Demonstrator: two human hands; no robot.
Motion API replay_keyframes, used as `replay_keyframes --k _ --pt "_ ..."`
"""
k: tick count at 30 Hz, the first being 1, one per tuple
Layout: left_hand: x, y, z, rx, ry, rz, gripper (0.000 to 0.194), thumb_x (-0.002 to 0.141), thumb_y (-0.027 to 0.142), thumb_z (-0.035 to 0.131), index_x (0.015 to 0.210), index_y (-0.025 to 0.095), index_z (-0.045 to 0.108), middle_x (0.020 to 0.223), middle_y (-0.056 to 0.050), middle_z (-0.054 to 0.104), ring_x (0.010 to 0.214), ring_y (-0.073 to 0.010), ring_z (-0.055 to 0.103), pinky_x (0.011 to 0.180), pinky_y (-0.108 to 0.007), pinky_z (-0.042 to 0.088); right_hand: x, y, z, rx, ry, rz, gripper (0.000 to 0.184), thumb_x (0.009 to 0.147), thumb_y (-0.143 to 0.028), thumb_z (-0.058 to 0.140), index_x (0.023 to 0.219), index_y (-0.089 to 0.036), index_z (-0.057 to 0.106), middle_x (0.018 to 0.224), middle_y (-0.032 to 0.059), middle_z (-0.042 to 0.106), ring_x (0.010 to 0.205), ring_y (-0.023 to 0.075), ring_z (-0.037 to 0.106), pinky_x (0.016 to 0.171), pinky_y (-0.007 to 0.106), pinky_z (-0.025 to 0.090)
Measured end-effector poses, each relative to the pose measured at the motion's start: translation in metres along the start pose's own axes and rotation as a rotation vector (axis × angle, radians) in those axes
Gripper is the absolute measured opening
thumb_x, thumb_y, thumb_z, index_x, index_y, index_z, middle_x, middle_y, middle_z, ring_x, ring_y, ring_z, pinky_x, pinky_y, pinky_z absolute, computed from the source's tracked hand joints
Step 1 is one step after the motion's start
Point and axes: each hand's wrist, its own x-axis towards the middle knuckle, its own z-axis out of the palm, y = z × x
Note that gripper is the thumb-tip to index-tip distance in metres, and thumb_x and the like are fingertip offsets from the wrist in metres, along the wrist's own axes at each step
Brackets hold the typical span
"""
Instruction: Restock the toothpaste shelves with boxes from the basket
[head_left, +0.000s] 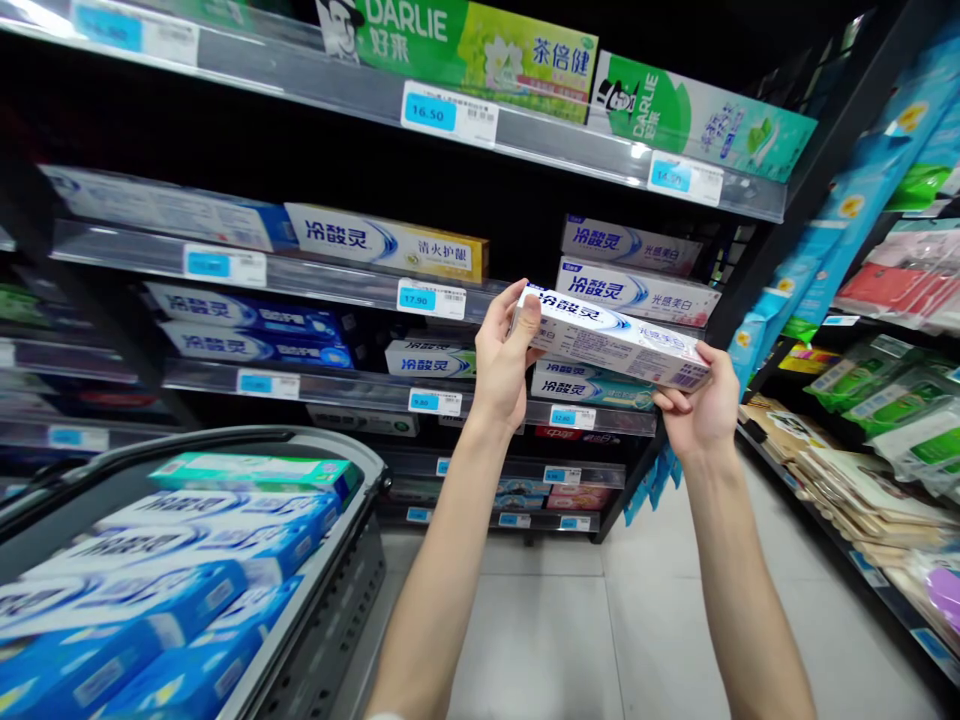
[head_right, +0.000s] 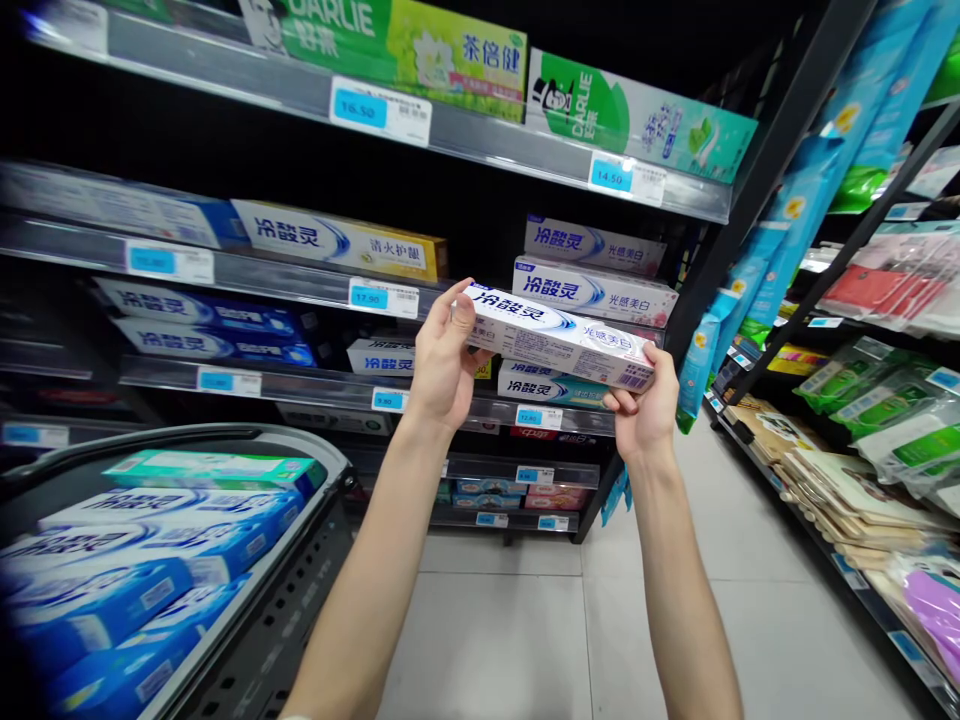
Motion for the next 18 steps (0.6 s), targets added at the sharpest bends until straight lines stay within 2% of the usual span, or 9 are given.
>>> replay_keyframes --k 8,18 --pt "-0.0023 0.0005 -0.0012 0.089 0.025 -0.013 0.061 0.084 0.066 0.078 0.13 0.028 0.067 0.126 -0.008 0.067 0.121 -0.0257 0.064 0.093 -0.03 0.057 -0.0015 0.0028 0.0021 0.019 0.012 0.033 0.021 0.075 -0.033 0.07 0.082 -0.019 0.056 0.082 -0.0015 0.074 0.033 -0.0007 0.024 0.032 0.016 0.028" --pt "0.0009 -0.003 -0.0038 0.126 0.025 -0.001 0.063 0.085 0.071 0.074 0.132 0.029 0.066 0.129 -0.009 0.065 0.122 -0.0262 0.063 0.094 -0.031 0.057 -0.0022 0.005 0.0032 0.034 0.021 0.032 0.018 0.077 -0.033 0.068 0.083 -0.019 0.058 0.083 -0.0007 0.075 0.032 -0.0006 0.025 0.032 0.016 0.029"
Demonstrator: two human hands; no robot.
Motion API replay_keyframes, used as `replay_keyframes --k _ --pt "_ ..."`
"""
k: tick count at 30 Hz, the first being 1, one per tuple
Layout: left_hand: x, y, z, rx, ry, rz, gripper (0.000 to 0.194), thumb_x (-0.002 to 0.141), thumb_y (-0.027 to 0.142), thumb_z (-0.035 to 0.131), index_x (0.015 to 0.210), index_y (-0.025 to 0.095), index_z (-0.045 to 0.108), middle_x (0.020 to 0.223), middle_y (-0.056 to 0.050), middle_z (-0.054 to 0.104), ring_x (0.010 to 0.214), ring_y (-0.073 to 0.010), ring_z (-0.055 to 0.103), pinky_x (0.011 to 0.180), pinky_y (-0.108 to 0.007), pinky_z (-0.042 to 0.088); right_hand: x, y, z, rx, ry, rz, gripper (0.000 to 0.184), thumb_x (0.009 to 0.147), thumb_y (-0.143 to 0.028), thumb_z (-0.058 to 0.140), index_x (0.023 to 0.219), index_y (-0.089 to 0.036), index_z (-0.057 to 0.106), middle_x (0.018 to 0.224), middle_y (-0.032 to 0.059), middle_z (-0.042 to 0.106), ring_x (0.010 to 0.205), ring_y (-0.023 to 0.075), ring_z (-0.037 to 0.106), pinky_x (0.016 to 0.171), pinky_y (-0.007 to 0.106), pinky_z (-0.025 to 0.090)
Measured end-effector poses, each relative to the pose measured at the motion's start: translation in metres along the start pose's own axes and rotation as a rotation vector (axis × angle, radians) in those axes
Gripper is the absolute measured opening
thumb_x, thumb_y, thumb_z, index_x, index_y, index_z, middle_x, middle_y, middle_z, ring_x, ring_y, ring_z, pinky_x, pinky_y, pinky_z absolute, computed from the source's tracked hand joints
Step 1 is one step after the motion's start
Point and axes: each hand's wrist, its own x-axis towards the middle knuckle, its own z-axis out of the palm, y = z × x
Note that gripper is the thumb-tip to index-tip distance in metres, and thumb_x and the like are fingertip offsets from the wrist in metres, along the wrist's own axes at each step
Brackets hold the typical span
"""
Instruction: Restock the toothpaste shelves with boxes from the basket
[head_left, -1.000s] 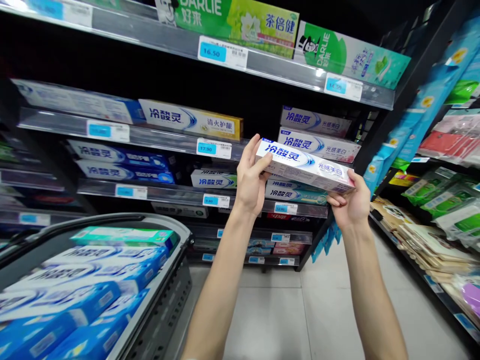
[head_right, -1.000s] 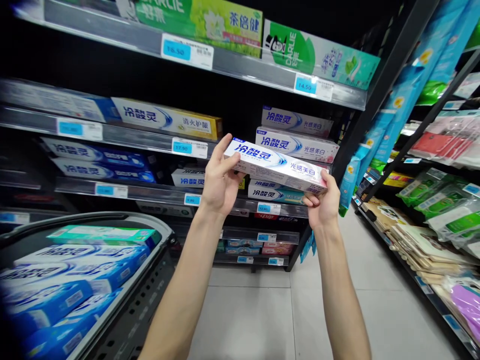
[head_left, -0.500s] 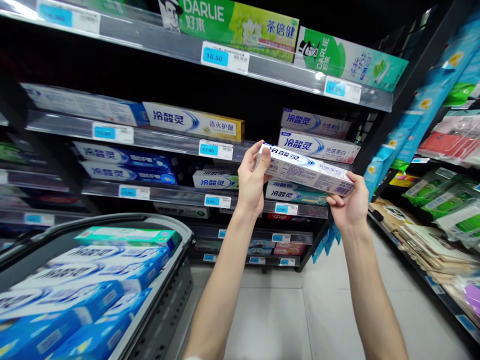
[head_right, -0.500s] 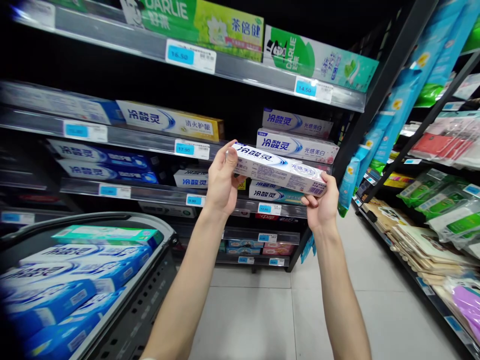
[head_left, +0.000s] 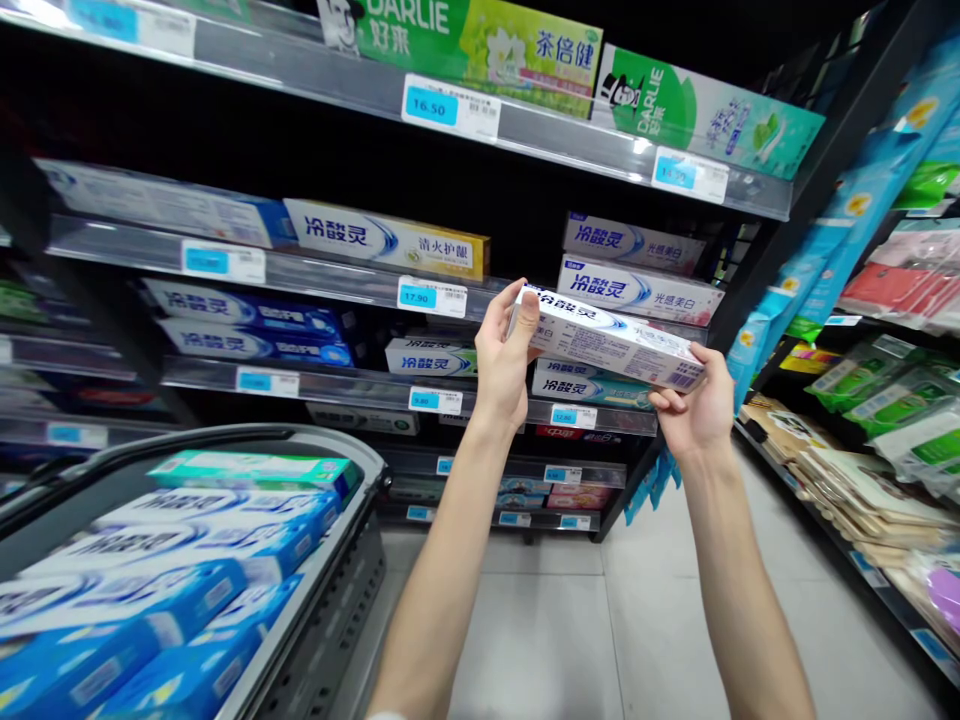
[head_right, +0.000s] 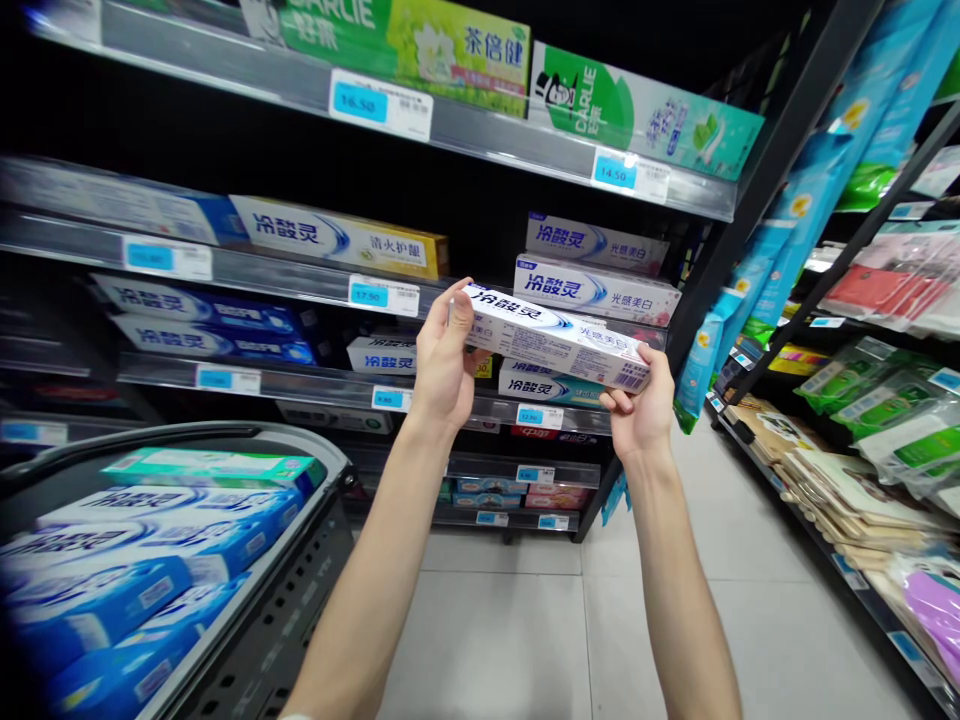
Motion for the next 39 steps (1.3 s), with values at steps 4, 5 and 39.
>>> replay_keyframes --k 4,5,39 --pt "-0.0006 0.0016 0.0 -0.005 0.001 -0.005 0.065 0.084 0.07 0.074 0.133 0.028 0.066 0.127 -0.009 0.066 0.12 -0.0256 0.064 0.092 -0.03 0.057 -0.0007 0.0 0.001 -0.001 0.001 0.005 0.018 0.077 -0.032 0.068 0.082 -0.019 0.058 0.082 -0.0007 0.075 0.033 -0.0006 0.024 0.032 0.016 0.029" --pt "-0.0008 0.0021 0.0001 -0.006 0.0 -0.005 0.065 0.084 0.07 0.074 0.133 0.028 0.066 0.127 -0.009 0.066 0.119 -0.0256 0.064 0.092 -0.03 0.057 -0.0008 -0.0001 0.0011 0.0 0.001 0.005 0.017 0.077 -0.032 0.068 0.082 -0.019 0.058 0.082 -0.0008 0.075 0.033 -0.0005 0.024 0.032 0.016 0.029" --pt "-0.0003 0.0014 -0.0001 0.027 0.033 0.006 0.066 0.083 0.073 0.073 0.132 0.029 0.065 0.129 -0.01 0.065 0.122 -0.0269 0.063 0.093 -0.033 0.056 -0.0007 0.0021 0.0023 -0.013 0.003 0.014 0.022 0.075 -0.035 0.069 0.084 -0.02 0.057 0.084 -0.0005 0.075 0.035 -0.0002 0.022 0.033 0.016 0.03"
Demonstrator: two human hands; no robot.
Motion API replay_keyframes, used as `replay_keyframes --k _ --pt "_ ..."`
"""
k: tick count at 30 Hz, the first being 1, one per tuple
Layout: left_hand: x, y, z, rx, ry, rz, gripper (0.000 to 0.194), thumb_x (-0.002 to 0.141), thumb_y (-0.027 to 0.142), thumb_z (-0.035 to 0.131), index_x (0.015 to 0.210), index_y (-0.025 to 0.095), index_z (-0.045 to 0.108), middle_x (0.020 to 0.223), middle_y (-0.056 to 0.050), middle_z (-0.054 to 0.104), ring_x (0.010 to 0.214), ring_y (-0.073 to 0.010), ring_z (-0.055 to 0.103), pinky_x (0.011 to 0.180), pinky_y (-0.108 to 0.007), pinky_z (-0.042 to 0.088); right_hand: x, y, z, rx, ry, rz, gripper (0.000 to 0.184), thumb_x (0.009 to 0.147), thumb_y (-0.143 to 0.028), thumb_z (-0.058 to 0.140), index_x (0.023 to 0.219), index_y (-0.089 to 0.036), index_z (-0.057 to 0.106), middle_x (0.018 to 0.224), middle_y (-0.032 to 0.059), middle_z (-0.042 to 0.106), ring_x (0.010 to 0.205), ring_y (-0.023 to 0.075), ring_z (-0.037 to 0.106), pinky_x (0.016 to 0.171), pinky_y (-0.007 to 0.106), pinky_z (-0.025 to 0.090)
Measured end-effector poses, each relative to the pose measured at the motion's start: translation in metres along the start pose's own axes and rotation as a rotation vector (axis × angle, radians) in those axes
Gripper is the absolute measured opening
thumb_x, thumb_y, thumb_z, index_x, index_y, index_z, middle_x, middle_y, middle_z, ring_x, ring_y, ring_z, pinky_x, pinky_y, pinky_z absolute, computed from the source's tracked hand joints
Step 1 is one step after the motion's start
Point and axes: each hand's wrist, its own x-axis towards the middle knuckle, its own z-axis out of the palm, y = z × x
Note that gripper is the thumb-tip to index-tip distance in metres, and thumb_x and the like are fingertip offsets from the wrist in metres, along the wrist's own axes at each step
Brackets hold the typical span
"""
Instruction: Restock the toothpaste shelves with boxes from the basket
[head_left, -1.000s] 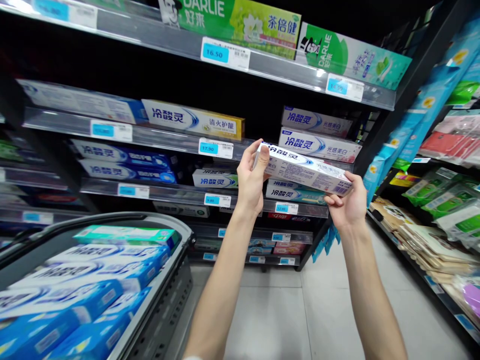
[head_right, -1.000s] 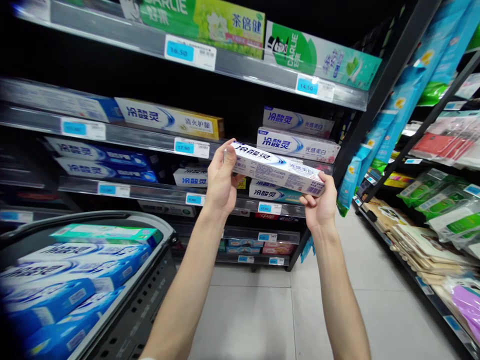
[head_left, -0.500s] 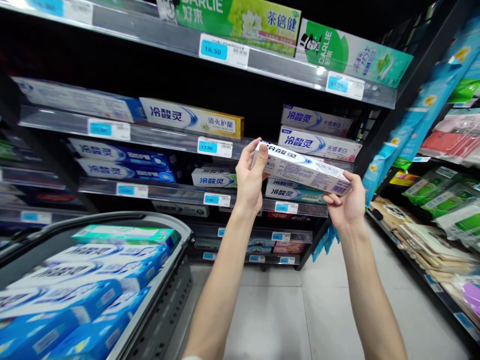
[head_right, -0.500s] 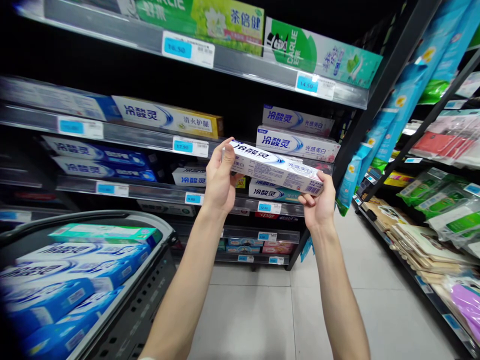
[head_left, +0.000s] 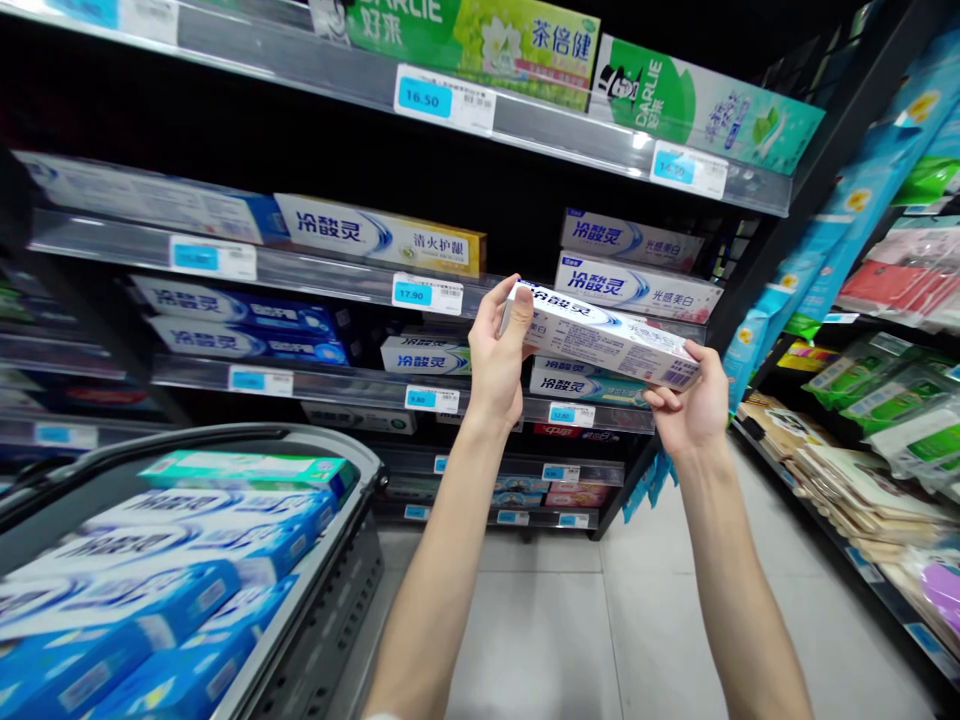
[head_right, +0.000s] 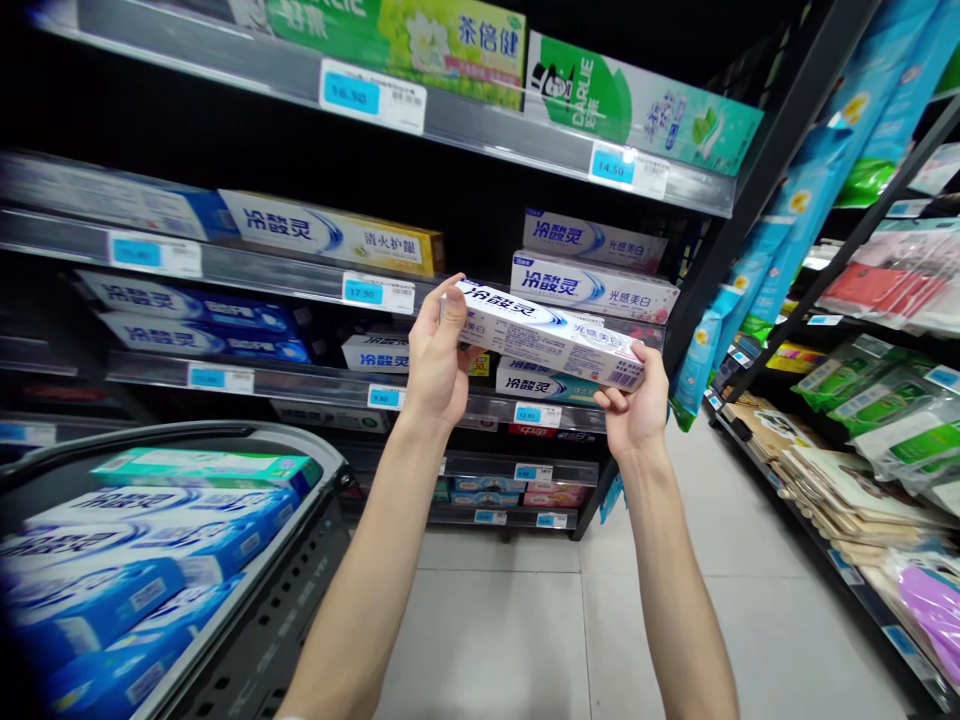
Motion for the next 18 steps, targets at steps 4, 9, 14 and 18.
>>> replay_keyframes --k 4,9,14,18 --pt "0.0002 0.0004 0.0 0.019 -0.001 0.006 0.068 0.083 0.076 0.072 0.131 0.029 0.065 0.127 -0.01 0.066 0.122 -0.0277 0.063 0.093 -0.034 0.056 -0.0002 0.0009 0.0001 -0.006 -0.009 0.001 0.023 0.074 -0.036 0.07 0.084 -0.02 0.057 0.085 -0.0005 0.075 0.036 -0.0001 0.022 0.033 0.016 0.03" --pt "-0.0001 0.0018 -0.0001 0.027 0.001 0.009 0.068 0.083 0.076 0.072 0.131 0.029 0.065 0.127 -0.01 0.065 0.125 -0.0288 0.061 0.096 -0.036 0.056 -0.0005 0.0009 0.001 -0.004 -0.007 0.003 0.021 0.075 -0.035 0.069 0.082 -0.021 0.055 0.084 -0.0012 0.075 0.036 0.0 0.021 0.033 0.016 0.03" --pt "-0.0007 0.0026 0.0002 0.018 -0.002 0.004 0.067 0.084 0.075 0.071 0.132 0.028 0.064 0.129 -0.01 0.065 0.124 -0.028 0.062 0.097 -0.035 0.056 -0.0009 0.0001 0.0014 -0.002 -0.002 0.005 0.02 0.076 -0.035 0.068 0.082 -0.02 0.055 0.083 -0.0012 0.074 0.035 -0.0001 0.021 0.033 0.016 0.03" --pt "-0.0003 0.0022 0.0003 0.007 0.007 0.005 0.067 0.083 0.074 0.072 0.131 0.028 0.065 0.129 -0.01 0.065 0.123 -0.0273 0.062 0.095 -0.033 0.056 -0.0012 0.0002 0.0017 -0.005 -0.014 -0.001 0.022 0.075 -0.035 0.069 0.082 -0.02 0.055 0.083 -0.0008 0.074 0.035 -0.0001 0.021 0.033 0.016 0.03"
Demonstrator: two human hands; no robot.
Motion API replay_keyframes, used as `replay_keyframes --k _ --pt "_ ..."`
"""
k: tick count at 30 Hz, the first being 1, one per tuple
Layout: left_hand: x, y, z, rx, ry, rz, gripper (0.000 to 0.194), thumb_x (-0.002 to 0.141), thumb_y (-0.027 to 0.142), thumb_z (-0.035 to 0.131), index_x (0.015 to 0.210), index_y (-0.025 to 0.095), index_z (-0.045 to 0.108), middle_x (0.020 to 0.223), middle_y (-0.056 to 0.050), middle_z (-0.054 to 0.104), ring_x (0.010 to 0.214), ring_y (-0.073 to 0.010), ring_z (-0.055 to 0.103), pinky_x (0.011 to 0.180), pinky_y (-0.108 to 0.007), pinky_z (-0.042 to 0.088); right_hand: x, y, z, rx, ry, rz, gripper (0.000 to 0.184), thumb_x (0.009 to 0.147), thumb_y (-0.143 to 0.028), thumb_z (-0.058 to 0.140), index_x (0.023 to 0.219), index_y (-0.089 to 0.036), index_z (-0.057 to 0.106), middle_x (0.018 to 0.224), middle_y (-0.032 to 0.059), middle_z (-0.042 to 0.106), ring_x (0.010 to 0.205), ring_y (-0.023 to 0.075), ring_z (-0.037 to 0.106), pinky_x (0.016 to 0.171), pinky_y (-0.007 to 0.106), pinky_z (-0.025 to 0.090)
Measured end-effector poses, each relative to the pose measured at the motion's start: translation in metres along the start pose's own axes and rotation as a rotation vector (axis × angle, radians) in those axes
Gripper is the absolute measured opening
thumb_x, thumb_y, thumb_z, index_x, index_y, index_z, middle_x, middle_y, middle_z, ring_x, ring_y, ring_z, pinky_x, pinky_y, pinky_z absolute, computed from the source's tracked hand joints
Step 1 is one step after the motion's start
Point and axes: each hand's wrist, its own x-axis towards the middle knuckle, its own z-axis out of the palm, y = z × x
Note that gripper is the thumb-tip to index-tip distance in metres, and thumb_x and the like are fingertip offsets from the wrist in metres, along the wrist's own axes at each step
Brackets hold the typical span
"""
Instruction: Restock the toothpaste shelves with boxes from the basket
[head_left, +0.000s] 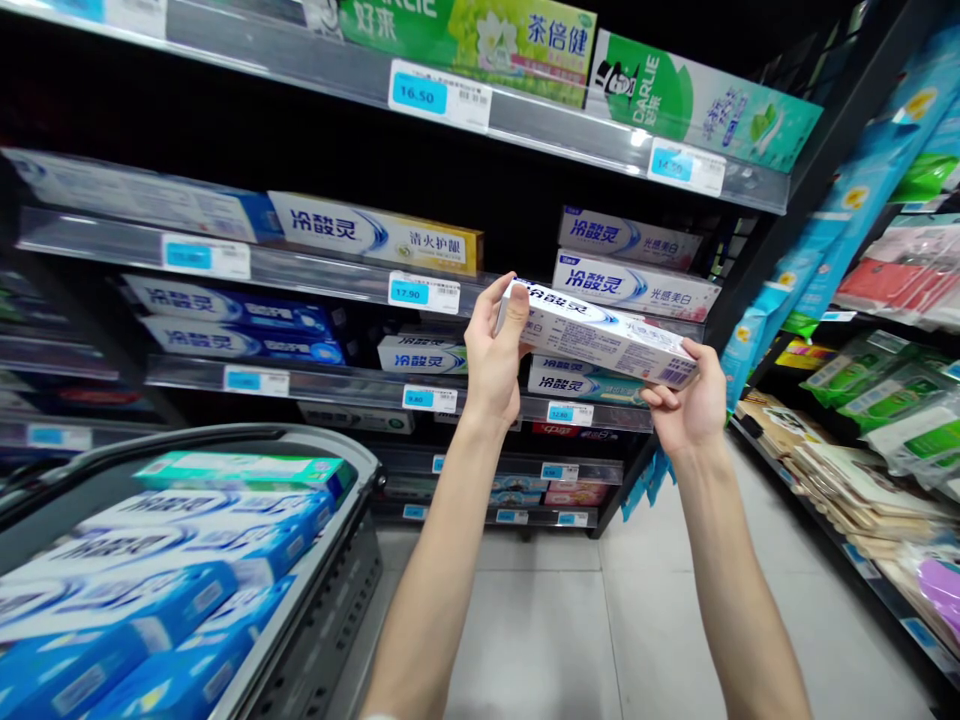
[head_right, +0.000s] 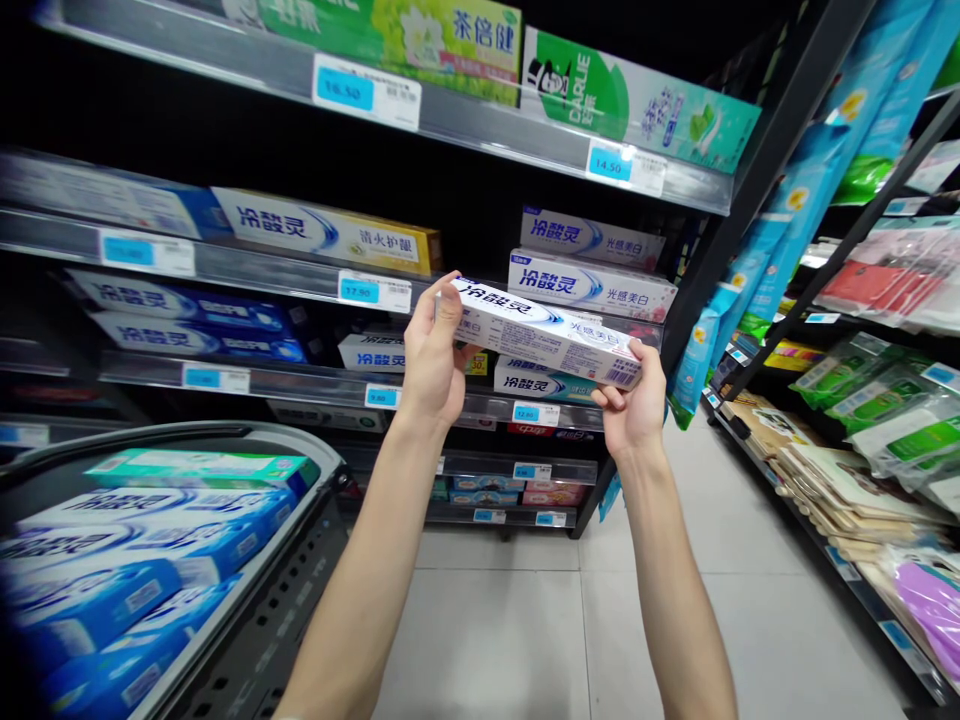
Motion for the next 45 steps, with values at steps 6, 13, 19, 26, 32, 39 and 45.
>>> replay_keyframes --k 6,13,19,26,32,39,45 --pt "0.0 -0.001 0.0 -0.006 0.004 0.002 0.065 0.084 0.074 0.072 0.13 0.029 0.065 0.129 -0.01 0.065 0.124 -0.0274 0.062 0.096 -0.034 0.056 0.001 0.001 0.0 -0.007 0.002 0.003 0.022 0.076 -0.036 0.069 0.083 -0.02 0.055 0.083 -0.001 0.074 0.035 -0.0001 0.021 0.033 0.016 0.029" --pt "0.005 -0.007 -0.003 -0.014 0.033 0.001 0.069 0.083 0.079 0.069 0.129 0.028 0.064 0.125 -0.009 0.064 0.121 -0.0267 0.062 0.091 -0.032 0.057 -0.007 -0.007 0.006 0.007 -0.088 -0.027 0.03 0.072 -0.041 0.074 0.091 -0.022 0.06 0.082 -0.0027 0.069 0.042 0.0032 0.034 0.038 0.018 0.036" --pt "0.005 -0.008 -0.003 -0.047 0.059 -0.002 0.069 0.083 0.079 0.069 0.128 0.026 0.064 0.122 -0.01 0.065 0.121 -0.0265 0.062 0.087 -0.029 0.058 -0.011 -0.008 0.008 -0.006 -0.111 -0.082 0.033 0.065 -0.028 0.075 0.096 -0.022 0.064 0.082 -0.0021 0.071 0.048 0.0074 0.048 0.044 0.021 0.047" --pt "0.004 -0.009 -0.003 -0.019 0.047 0.014 0.07 0.083 0.08 0.068 0.127 0.027 0.064 0.122 -0.01 0.064 0.124 -0.0286 0.061 0.093 -0.035 0.059 -0.009 -0.005 0.007 -0.021 -0.08 -0.1 0.036 0.064 -0.024 0.077 0.097 -0.022 0.064 0.08 -0.0023 0.072 0.048 0.0078 0.052 0.044 0.021 0.051" --pt "0.003 -0.01 -0.001 -0.072 0.005 0.001 0.065 0.087 0.074 0.07 0.131 0.027 0.066 0.13 -0.011 0.066 0.129 -0.0307 0.06 0.094 -0.036 0.06 -0.006 -0.002 0.009 0.034 -0.041 -0.109 0.028 0.067 -0.02 0.08 0.091 -0.019 0.066 0.074 -0.0048 0.07 0.046 0.0049 0.052 0.049 0.018 0.059" --pt "-0.009 0.007 0.006 -0.12 -0.228 0.019 0.058 0.085 0.053 0.081 0.136 0.031 0.067 0.147 -0.01 0.06 0.14 -0.0379 0.054 0.098 -0.041 0.061 0.008 -0.004 0.002 0.303 0.189 -0.014 0.015 0.08 -0.019 0.079 0.087 -0.017 0.065 0.074 -0.0063 0.07 0.046 0.0 0.051 0.055 0.009 0.06" --pt "-0.014 0.006 0.013 -0.058 -0.28 0.065 0.076 0.07 0.064 0.09 0.134 0.03 0.067 0.132 -0.011 0.069 0.132 -0.0375 0.061 0.093 -0.041 0.063 0.002 -0.01 0.0 0.263 0.063 -0.066 0.028 0.076 -0.033 0.085 0.093 -0.022 0.066 0.072 -0.0102 0.066 0.04 -0.0008 0.038 0.039 0.008 0.047"
